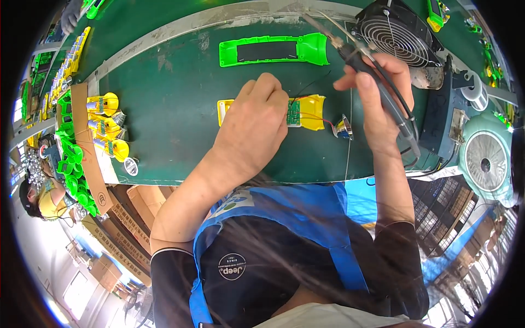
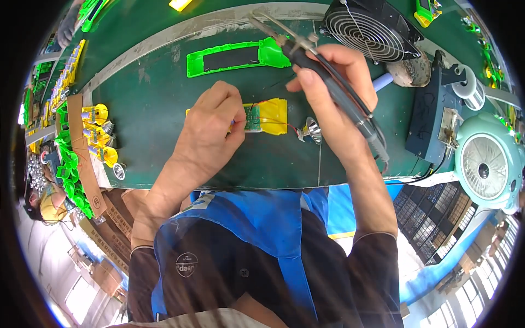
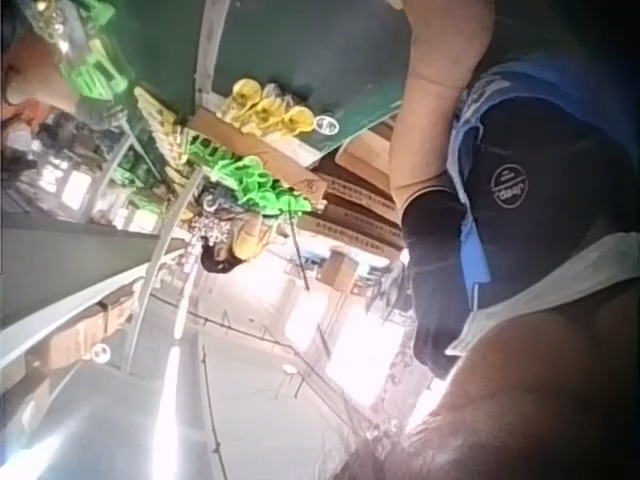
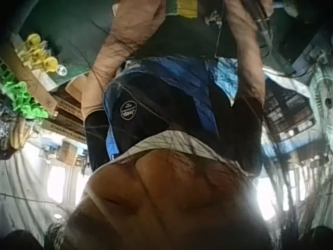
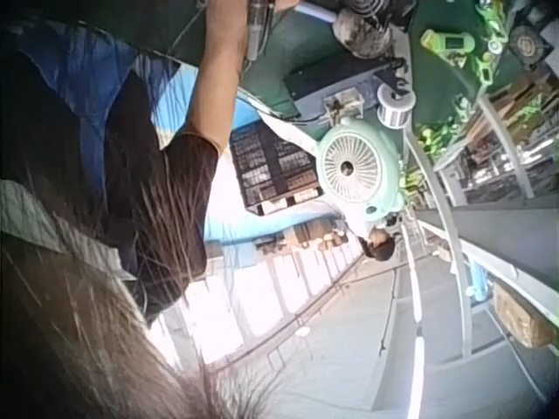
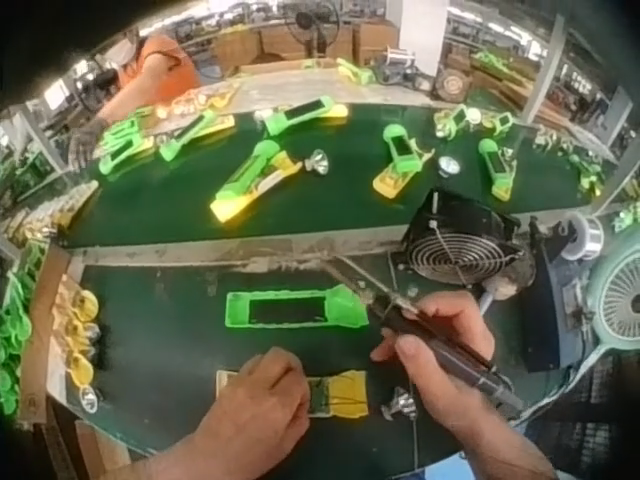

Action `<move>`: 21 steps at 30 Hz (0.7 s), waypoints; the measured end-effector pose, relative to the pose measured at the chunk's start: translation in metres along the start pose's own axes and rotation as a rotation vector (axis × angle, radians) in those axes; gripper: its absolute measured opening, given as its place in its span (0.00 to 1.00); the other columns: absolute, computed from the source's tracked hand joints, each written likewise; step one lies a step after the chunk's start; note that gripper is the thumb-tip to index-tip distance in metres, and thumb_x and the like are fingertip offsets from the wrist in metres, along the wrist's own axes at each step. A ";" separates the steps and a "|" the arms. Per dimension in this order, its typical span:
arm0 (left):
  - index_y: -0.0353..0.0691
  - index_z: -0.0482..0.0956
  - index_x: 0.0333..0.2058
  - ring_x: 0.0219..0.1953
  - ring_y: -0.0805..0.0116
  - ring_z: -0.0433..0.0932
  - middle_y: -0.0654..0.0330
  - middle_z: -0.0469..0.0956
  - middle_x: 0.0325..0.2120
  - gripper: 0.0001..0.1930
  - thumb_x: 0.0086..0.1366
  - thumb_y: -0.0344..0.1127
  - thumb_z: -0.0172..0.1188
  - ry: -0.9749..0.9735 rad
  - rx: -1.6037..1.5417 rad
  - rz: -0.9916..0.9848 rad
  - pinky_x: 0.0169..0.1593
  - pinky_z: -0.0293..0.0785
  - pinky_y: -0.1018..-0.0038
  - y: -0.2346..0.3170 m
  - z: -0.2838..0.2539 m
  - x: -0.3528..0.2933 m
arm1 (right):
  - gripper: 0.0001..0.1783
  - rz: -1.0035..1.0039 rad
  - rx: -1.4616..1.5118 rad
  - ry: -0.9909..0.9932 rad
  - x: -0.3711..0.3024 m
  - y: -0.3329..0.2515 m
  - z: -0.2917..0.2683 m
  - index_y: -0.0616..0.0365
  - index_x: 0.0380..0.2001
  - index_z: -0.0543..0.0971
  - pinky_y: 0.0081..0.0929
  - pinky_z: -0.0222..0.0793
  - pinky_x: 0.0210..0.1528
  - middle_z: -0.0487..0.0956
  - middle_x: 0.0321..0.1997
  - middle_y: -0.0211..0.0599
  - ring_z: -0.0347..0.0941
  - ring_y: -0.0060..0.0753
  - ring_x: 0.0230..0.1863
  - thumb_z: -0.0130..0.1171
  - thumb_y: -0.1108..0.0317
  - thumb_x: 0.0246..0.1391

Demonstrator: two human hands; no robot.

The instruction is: Soldering wires to circuit boards and assembling internal components into plastic flashlight casings on an assembly line.

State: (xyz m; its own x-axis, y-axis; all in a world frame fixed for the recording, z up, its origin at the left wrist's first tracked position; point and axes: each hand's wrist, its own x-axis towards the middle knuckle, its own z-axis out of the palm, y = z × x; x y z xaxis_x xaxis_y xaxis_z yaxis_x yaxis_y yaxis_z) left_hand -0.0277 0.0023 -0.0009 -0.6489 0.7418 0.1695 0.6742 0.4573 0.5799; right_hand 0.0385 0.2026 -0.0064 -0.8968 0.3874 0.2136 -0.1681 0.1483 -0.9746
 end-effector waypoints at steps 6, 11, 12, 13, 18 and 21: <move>0.36 0.74 0.35 0.23 0.80 0.67 0.66 0.73 0.27 0.10 0.56 0.27 0.65 -0.253 -0.504 -0.375 0.28 0.66 0.78 -0.019 -0.036 0.006 | 0.18 -0.156 0.033 -0.145 0.029 0.020 0.016 0.61 0.50 0.65 0.33 0.75 0.47 0.77 0.44 0.45 0.81 0.42 0.40 0.57 0.70 0.60; 0.35 0.76 0.33 0.21 0.67 0.75 0.58 0.78 0.22 0.10 0.54 0.32 0.64 -0.244 -0.514 -0.184 0.29 0.72 0.71 -0.025 -0.001 0.043 | 0.16 -0.401 -0.273 -0.272 0.058 0.047 0.036 0.61 0.47 0.70 0.21 0.75 0.40 0.74 0.41 0.36 0.80 0.30 0.39 0.59 0.80 0.55; 0.35 0.77 0.33 0.21 0.68 0.75 0.59 0.78 0.20 0.09 0.54 0.31 0.64 -0.232 -0.491 -0.181 0.29 0.72 0.72 -0.026 0.000 0.044 | 0.16 -0.422 -0.292 -0.260 0.055 0.052 0.034 0.62 0.45 0.71 0.19 0.75 0.39 0.74 0.40 0.34 0.80 0.26 0.38 0.59 0.81 0.54; 0.35 0.77 0.33 0.21 0.68 0.75 0.59 0.78 0.20 0.09 0.54 0.31 0.64 -0.234 -0.488 -0.180 0.29 0.72 0.72 -0.027 -0.003 0.041 | 0.16 -0.356 -0.248 -0.206 0.049 0.054 0.031 0.60 0.43 0.73 0.21 0.72 0.36 0.75 0.39 0.35 0.77 0.28 0.36 0.63 0.79 0.51; 0.35 0.80 0.32 0.20 0.72 0.74 0.58 0.79 0.21 0.07 0.52 0.25 0.64 -0.050 -0.377 -0.312 0.27 0.71 0.74 -0.038 -0.030 0.010 | 0.15 -0.216 -0.145 -0.115 -0.013 0.040 0.000 0.62 0.40 0.73 0.25 0.72 0.39 0.77 0.37 0.42 0.76 0.34 0.37 0.64 0.79 0.48; 0.34 0.79 0.32 0.19 0.69 0.74 0.58 0.78 0.21 0.07 0.53 0.26 0.63 -0.107 -0.300 -0.310 0.27 0.71 0.72 -0.043 -0.035 0.008 | 0.15 -0.264 -0.264 -0.156 -0.027 0.026 -0.018 0.64 0.39 0.73 0.27 0.72 0.41 0.78 0.36 0.40 0.75 0.33 0.36 0.64 0.79 0.47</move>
State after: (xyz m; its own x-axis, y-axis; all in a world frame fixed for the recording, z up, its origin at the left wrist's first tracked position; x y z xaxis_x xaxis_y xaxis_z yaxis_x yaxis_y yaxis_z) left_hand -0.0741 -0.0287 0.0035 -0.7534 0.6460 -0.1228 0.3112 0.5148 0.7989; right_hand 0.0658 0.2119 -0.0363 -0.8916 0.1653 0.4215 -0.3082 0.4604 -0.8325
